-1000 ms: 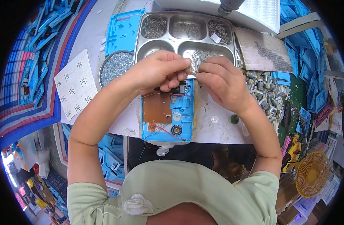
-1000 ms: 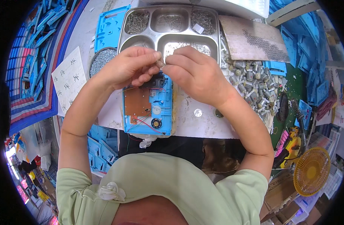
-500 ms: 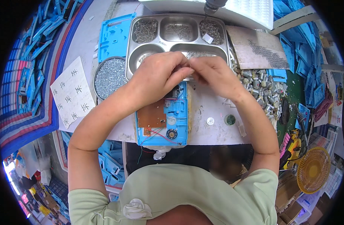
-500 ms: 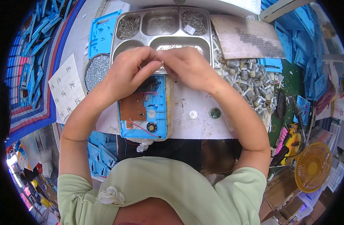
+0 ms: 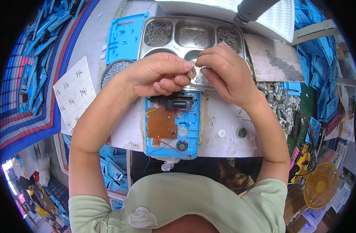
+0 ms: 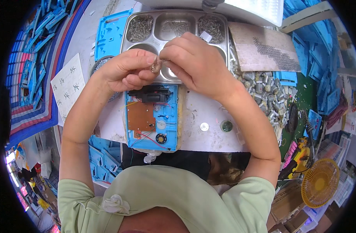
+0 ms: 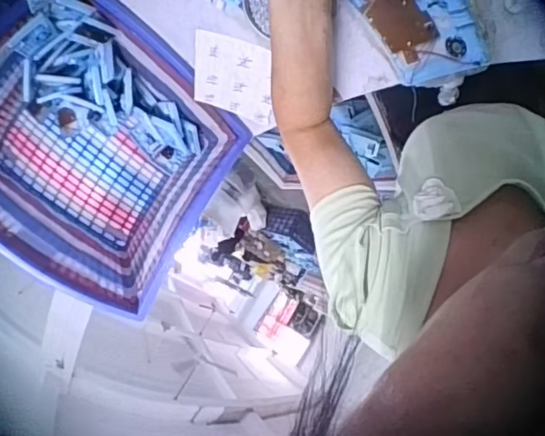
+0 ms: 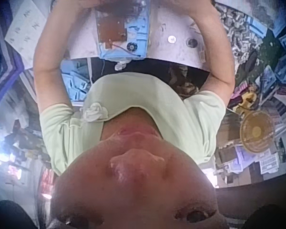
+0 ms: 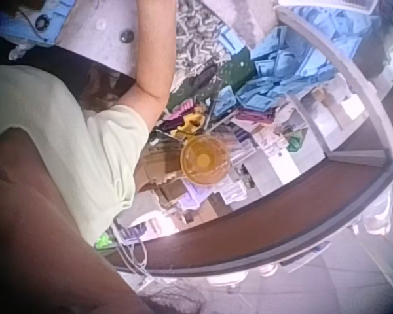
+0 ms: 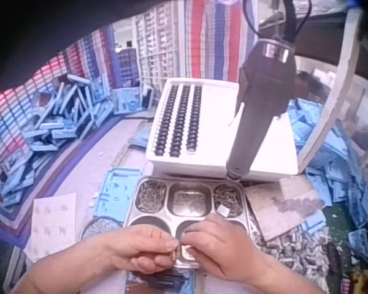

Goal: Assembling small electronic components into a blue plastic casing and soldering the wires.

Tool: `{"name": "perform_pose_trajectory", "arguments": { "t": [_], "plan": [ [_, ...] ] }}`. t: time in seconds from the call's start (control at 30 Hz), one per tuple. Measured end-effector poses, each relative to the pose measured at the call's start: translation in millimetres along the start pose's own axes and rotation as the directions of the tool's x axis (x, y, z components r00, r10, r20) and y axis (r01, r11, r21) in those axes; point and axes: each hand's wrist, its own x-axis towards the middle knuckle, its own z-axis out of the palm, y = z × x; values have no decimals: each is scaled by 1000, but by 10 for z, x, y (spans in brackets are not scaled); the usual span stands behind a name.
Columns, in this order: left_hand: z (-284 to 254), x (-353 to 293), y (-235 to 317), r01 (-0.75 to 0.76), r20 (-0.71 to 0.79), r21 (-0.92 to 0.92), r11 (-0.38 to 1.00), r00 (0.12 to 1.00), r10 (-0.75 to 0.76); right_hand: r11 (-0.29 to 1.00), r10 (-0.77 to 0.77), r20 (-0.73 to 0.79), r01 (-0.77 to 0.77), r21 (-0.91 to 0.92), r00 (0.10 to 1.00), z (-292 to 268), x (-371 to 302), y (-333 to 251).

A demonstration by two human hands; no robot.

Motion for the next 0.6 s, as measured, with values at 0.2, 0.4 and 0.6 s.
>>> {"name": "perform_pose_trajectory", "arguments": {
  "t": [0.2, 0.4, 0.6],
  "plan": [
    [-56, 4, 64, -200, -62, 226, 954, 974, 219, 975, -7, -179, -33, -222, 984, 101, -6, 329],
    [-386, 479, 308, 11, 98, 993, -119, 499, 861, 876, 379, 95, -324, -358, 920, 228, 55, 225],
    [-291, 661, 360, 182, 186, 923, -338, 558, 808, 718, 652, 24, -607, -340, 758, -466, -277, 520]
  ]
}}
